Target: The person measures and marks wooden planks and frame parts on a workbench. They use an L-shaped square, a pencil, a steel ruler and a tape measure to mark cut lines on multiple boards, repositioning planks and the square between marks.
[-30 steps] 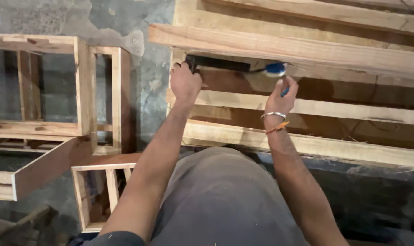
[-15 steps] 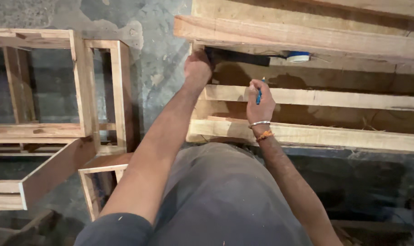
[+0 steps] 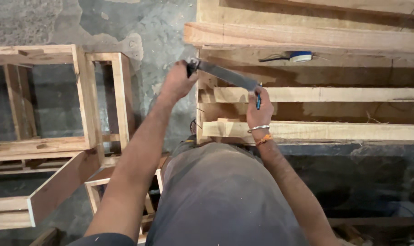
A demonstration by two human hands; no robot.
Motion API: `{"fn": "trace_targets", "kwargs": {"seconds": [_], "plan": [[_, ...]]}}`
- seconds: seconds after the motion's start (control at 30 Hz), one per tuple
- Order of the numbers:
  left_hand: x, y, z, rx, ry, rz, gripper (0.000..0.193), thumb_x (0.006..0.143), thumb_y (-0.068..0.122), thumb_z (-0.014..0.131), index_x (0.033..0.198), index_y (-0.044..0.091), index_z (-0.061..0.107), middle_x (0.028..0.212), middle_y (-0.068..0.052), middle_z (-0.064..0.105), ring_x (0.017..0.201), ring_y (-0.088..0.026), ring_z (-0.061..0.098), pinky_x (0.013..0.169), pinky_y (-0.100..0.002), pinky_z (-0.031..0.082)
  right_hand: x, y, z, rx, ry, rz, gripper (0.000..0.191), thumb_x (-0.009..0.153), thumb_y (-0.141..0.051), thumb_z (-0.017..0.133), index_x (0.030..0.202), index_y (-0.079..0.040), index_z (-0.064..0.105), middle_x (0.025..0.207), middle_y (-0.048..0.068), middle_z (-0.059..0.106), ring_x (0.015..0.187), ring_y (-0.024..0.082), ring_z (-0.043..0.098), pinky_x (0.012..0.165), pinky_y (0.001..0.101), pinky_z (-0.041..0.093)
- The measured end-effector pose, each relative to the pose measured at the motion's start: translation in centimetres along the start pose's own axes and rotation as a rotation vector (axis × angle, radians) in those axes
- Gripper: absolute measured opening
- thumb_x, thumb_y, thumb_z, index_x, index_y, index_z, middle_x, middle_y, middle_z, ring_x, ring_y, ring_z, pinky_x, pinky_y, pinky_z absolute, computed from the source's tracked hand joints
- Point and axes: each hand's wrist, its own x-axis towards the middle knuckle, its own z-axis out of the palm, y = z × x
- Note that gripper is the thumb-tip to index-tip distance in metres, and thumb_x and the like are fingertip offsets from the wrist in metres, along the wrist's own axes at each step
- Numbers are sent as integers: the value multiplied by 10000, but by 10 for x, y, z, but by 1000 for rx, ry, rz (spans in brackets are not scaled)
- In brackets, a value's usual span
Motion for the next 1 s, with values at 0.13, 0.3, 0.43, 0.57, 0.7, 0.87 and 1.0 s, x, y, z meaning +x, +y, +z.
{"fn": "trace_targets", "kwargs": {"seconds": [0.13, 0.3, 0.43, 0.57, 0.7, 0.87, 1.0], "plan": [[-15, 17, 14, -89, 33, 177, 404, 945, 338, 638, 1104, -33, 637, 1058, -292, 652, 985, -469, 643, 859, -519, 510, 1, -5, 9, 236, -168, -17, 217, 1077, -206, 642, 1219, -53, 703, 1116, 76, 744, 1010, 170, 695, 913, 319, 560], [-36, 64, 48, -162, -252, 242, 376, 1085, 288, 420, 1090, -8, 653, 958, -240, 686, 873, -425, 668, 818, -507, 523, 7, -16, 14, 705, -387, 256, 291, 1030, -207, 584, 1287, -73, 615, 1112, 22, 739, 999, 129, 720, 870, 267, 610], [-84, 97, 90, -709, -35, 201, 318, 1065, 193, 409, 1196, -7, 619, 1019, -238, 676, 922, -404, 649, 839, -491, 531, 17, -12, 4, 661, -362, 357, 196, 1074, -148, 640, 1211, -15, 686, 972, 31, 702, 821, 108, 634, 697, 252, 529], [-100, 110, 109, -390, 244, 254, 254, 1006, 131, 557, 1186, -22, 652, 1112, -249, 669, 1055, -424, 621, 935, -500, 496, 43, 4, -8, 690, -408, 314, 164, 1017, -77, 668, 1172, -30, 699, 922, 27, 707, 741, 114, 646, 652, 265, 545], [-127, 120, 124, -298, 263, 289, 291, 935, 122, 593, 1189, -2, 662, 1116, -237, 659, 1066, -415, 625, 959, -475, 494, 88, 23, -18, 654, -470, 226, 132, 1037, -72, 668, 1149, -12, 705, 922, 60, 751, 755, 140, 712, 704, 284, 612], [-137, 121, 136, -402, 559, -35, 278, 864, 97, 627, 1127, 7, 647, 1104, -215, 660, 1060, -401, 629, 937, -457, 504, 150, 48, -33, 555, -590, 318, 153, 1028, -118, 670, 1151, -31, 699, 912, 75, 754, 671, 175, 701, 583, 294, 564], [-117, 96, 117, -365, 872, -266, 269, 905, -5, 549, 1164, 17, 618, 1161, -195, 630, 1089, -374, 630, 946, -447, 519, 176, 66, -36, 629, -607, 432, 147, 996, -106, 699, 1122, -35, 674, 891, 97, 748, 645, 215, 707, 576, 344, 617]]}}
